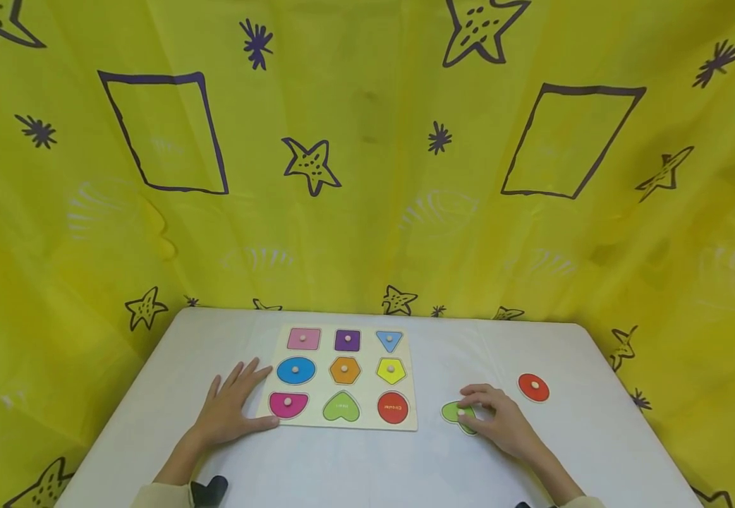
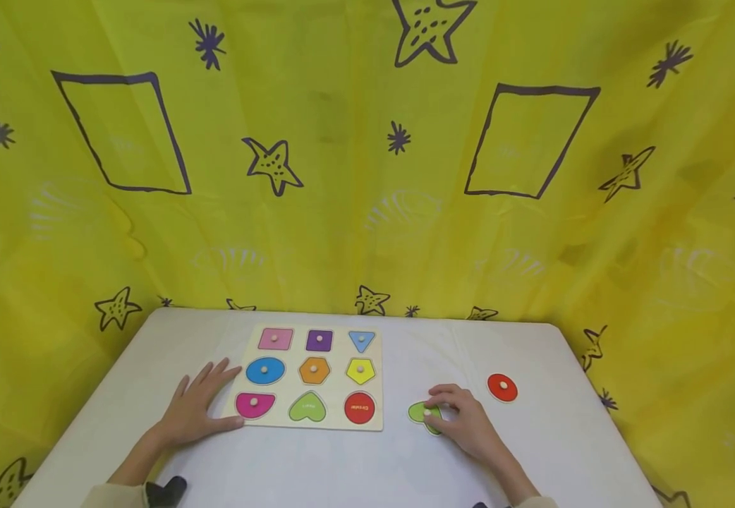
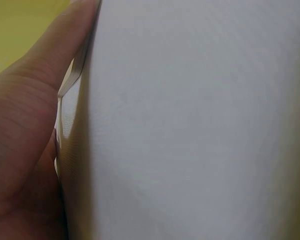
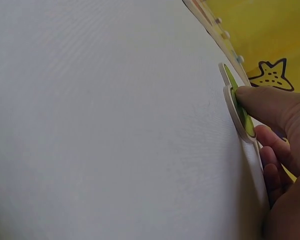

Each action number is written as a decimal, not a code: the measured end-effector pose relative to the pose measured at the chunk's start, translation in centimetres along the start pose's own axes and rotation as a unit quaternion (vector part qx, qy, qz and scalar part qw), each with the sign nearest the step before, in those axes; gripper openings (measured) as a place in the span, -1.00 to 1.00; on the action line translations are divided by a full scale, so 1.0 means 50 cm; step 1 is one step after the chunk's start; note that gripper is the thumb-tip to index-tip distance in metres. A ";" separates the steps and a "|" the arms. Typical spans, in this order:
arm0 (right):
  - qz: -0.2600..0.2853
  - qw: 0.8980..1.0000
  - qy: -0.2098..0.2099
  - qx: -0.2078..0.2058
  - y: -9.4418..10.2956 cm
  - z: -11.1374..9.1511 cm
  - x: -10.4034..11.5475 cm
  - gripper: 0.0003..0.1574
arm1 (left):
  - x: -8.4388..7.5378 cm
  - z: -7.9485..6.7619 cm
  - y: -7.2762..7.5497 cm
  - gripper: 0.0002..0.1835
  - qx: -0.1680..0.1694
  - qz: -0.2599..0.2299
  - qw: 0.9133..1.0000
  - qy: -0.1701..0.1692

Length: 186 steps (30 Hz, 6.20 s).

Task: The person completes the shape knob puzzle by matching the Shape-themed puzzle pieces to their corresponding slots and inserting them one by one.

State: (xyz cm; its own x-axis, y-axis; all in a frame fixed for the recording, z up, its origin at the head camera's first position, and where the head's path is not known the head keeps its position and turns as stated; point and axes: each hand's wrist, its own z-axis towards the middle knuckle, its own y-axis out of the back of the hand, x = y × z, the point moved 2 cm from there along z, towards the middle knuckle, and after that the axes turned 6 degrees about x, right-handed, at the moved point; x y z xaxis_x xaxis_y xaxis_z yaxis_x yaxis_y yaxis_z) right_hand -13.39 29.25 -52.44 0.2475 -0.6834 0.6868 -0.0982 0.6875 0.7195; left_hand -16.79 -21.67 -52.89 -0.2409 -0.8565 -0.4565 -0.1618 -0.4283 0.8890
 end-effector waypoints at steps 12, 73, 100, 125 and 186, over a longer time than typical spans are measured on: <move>0.001 1.000 -0.009 -0.005 0.002 -0.001 0.001 -0.80 | -0.002 0.003 0.001 0.12 0.002 0.000 1.000 -0.003; 0.068 0.994 0.049 0.071 -0.126 0.153 0.196 -0.89 | 0.000 0.002 0.001 0.12 0.002 -0.004 1.000 -0.001; 0.035 0.990 0.111 0.075 -0.253 0.187 0.245 -0.94 | -0.003 0.000 0.006 0.12 0.007 -0.003 1.000 0.002; 0.005 0.992 0.115 0.058 -0.273 0.178 0.257 -0.95 | 0.007 0.001 -0.005 0.12 -0.030 -0.012 0.999 -0.029; -0.036 0.993 -0.050 -0.101 0.107 0.055 -0.060 -0.50 | 0.014 0.003 -0.016 0.12 -0.011 -0.017 1.000 -0.012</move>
State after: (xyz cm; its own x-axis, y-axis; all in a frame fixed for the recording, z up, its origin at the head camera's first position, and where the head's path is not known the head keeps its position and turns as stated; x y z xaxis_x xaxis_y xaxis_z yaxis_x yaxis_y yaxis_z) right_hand -17.29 34.28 -50.36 0.1494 -0.7469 0.6479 0.1144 0.6639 0.7390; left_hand -16.98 -21.90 -53.93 -0.2585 -0.8347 -0.4862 -0.1491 -0.4628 0.8738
